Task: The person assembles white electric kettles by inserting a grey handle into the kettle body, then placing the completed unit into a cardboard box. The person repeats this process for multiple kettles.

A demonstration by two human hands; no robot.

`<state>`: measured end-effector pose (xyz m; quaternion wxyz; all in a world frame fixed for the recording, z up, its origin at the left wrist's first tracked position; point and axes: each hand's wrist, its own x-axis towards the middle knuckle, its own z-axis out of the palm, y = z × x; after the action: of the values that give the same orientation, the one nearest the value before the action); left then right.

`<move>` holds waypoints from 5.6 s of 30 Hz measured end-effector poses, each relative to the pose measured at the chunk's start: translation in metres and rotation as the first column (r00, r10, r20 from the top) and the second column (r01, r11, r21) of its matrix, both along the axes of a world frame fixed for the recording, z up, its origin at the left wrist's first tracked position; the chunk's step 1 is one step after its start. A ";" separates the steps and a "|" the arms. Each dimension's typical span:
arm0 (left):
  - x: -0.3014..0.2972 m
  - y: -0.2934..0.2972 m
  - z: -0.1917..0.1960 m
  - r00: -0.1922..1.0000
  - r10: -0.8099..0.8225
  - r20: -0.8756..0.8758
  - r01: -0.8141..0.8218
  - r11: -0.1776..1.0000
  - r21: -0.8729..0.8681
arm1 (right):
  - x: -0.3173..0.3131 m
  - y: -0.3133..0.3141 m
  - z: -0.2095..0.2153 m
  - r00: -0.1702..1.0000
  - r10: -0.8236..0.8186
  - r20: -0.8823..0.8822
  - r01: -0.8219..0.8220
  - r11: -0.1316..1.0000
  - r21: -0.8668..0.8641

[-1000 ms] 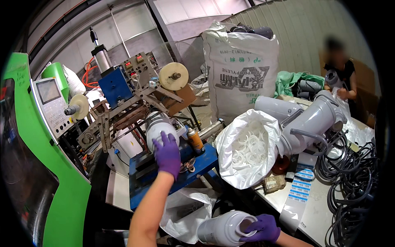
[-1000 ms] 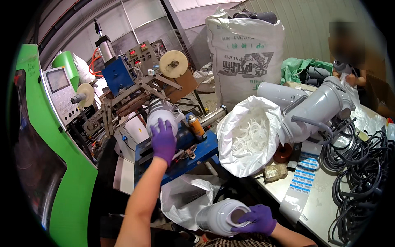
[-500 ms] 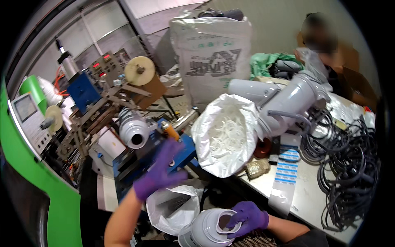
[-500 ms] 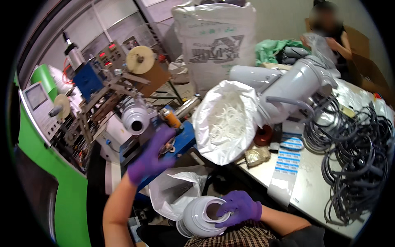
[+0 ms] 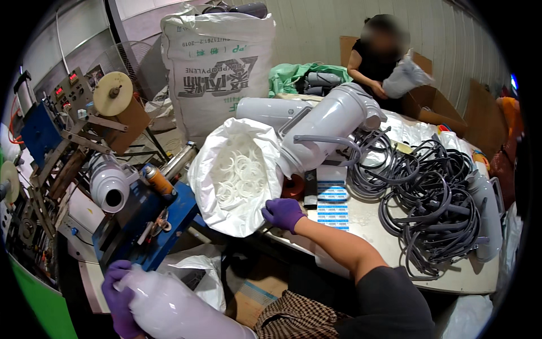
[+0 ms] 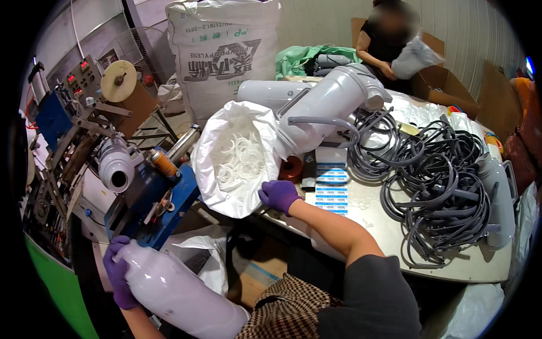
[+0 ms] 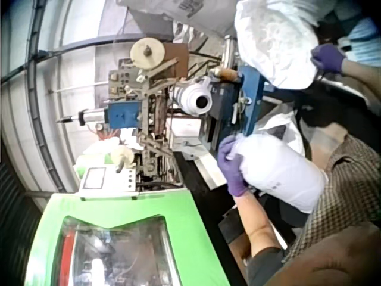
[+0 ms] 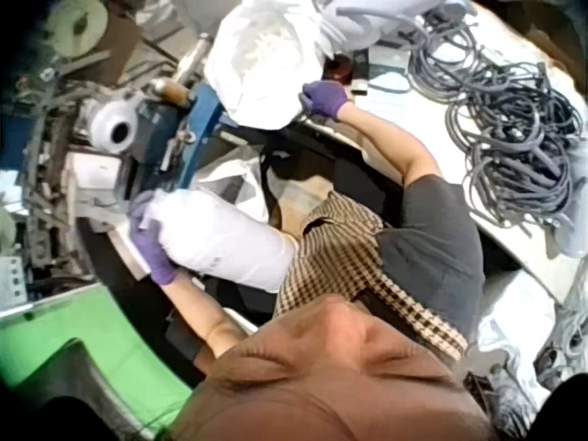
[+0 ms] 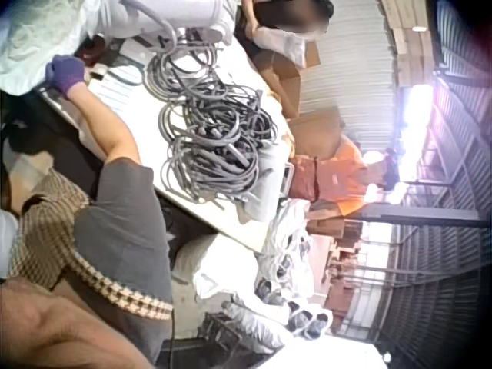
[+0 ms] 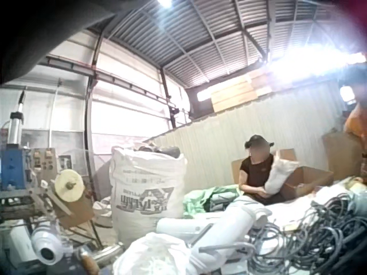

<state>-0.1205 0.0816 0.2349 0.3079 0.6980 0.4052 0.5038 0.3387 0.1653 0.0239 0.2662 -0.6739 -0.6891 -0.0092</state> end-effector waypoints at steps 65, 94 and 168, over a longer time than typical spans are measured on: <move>-0.016 0.019 -0.164 0.743 -0.227 0.629 0.417 0.893 -0.170 | -0.278 0.003 0.089 0.459 0.819 -0.345 -0.580 0.570 0.582; -0.019 0.032 -0.177 0.529 0.789 -0.312 -0.290 0.514 0.808 | -0.239 -0.003 0.046 -0.168 -0.117 -0.979 -0.911 0.397 0.109; -0.015 0.014 -0.265 0.914 0.122 0.386 -0.010 0.960 -0.279 | 0.102 -0.076 0.022 0.961 -0.031 -0.276 0.118 0.945 0.306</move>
<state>-0.1359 0.0960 -0.0297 0.4591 0.5174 0.4225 0.5856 0.4408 0.0895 0.0464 0.4617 -0.6427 -0.6100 -0.0400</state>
